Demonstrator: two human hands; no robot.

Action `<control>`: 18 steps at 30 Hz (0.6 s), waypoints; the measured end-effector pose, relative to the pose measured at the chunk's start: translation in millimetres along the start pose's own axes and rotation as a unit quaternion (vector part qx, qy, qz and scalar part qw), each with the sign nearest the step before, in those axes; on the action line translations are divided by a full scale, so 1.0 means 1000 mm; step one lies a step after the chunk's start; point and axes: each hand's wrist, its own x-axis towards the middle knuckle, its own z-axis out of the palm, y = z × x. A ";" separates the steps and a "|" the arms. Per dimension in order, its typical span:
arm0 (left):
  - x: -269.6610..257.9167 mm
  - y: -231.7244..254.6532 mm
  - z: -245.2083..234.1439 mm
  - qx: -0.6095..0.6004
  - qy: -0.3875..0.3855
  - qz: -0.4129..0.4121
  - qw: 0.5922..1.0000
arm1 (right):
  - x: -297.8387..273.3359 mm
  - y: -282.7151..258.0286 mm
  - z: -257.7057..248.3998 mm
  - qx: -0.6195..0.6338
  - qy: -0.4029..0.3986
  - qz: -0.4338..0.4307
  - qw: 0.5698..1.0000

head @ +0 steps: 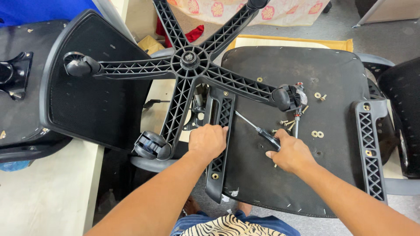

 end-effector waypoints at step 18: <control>0.000 -0.002 0.016 -0.046 0.064 -0.020 0.997 | 0.001 0.002 0.000 -0.002 -0.014 0.025 1.000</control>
